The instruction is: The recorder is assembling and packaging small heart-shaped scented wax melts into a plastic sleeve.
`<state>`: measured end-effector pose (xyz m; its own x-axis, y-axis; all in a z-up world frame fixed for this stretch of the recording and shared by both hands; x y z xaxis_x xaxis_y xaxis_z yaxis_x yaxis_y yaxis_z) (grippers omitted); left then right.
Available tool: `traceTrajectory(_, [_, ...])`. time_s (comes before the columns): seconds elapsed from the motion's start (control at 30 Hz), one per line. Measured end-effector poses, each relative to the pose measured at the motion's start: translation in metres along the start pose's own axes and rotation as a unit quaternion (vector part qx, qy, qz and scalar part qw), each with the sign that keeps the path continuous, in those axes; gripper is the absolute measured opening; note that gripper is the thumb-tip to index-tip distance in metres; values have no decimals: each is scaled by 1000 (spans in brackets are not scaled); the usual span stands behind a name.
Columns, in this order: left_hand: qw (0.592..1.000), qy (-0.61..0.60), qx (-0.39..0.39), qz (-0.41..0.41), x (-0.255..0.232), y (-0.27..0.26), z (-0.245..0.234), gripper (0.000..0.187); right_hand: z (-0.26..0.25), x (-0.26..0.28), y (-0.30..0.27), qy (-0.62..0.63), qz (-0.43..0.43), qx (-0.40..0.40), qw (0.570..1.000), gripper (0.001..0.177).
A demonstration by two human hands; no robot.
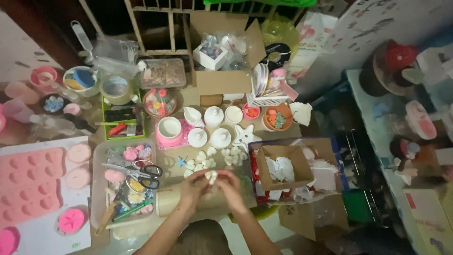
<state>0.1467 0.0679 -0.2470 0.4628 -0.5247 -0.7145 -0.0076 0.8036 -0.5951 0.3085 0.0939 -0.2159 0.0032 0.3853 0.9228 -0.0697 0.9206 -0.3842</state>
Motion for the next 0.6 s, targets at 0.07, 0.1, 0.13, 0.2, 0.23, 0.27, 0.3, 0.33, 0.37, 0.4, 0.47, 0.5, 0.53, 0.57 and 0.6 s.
traceTrajectory(0.07, [998, 42, -21, 37, 1, 15, -8, 42, -21, -16, 30, 3, -60, 36, 998, 33])
traceTrajectory(0.1, [993, 89, -39, 73, 0, 19, -15, 45, -27, -21, 43, 10, -121, 71, 990, 37])
traceTrajectory(0.13, [993, 84, -48, 70, -12, 12, -23, 45, -31, -22, 67, 8, -115, 78, 990, 37])
traceTrajectory(0.2, [969, 179, -127, 117, -45, -6, -49, 49, -63, -33, 114, -133, -29, -195, 971, 34])
traceTrajectory(0.23, [969, 174, -137, 112, -28, -2, -84, 49, -62, -43, 125, -138, -24, -185, 973, 34])
traceTrajectory(0.27, [964, 162, -138, 162, -16, -2, -117, 44, -61, -46, 135, -204, -70, -182, 960, 27])
traceTrajectory(0.3, [956, 151, -138, 212, -3, -1, -149, 39, -59, -49, 145, -267, -116, -178, 940, 21])
traceTrajectory(0.33, [956, 147, -147, 207, -10, -28, -154, 39, -58, -52, 144, -272, -113, -169, 941, 21])
traceTrajectory(0.37, [941, 199, -209, 176, -23, -49, -164, 33, -54, -44, 147, -280, -162, -197, 925, 21])
traceTrajectory(0.4, [920, 249, -269, 142, -37, -72, -175, 27, -50, -36, 150, -287, -211, -225, 907, 22])
traceTrajectory(0.47, [900, 299, -279, 151, -39, -96, -171, 25, -49, -32, 146, -330, -222, -226, 889, 24])
traceTrajectory(0.5, [878, 352, -281, 162, -42, -107, -167, 23, -48, -27, 144, -371, -233, -235, 868, 27])
traceTrajectory(0.53, [877, 350, -286, 162, -34, -106, -164, 23, -43, -19, 138, -370, -235, -230, 869, 27])
traceTrajectory(0.57, [832, 428, -251, 248, -33, -106, -150, 26, -37, -8, 129, -429, -253, -236, 835, 28])
traceTrajectory(0.6, [773, 500, -212, 328, -28, -108, -134, 29, -30, 2, 121, -485, -270, -240, 796, 29])
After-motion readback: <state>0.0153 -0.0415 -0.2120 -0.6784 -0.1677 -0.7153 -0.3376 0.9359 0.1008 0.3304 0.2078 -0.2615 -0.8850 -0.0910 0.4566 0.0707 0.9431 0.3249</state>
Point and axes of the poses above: each hand's wrist, its own y-axis towards the middle knuckle, its own z-axis out of the palm, x = y × z, the point moved 6 cm from there along y, towards the middle knuckle, and after that the axes turned 1 degree about y, right-handed, at the moved point
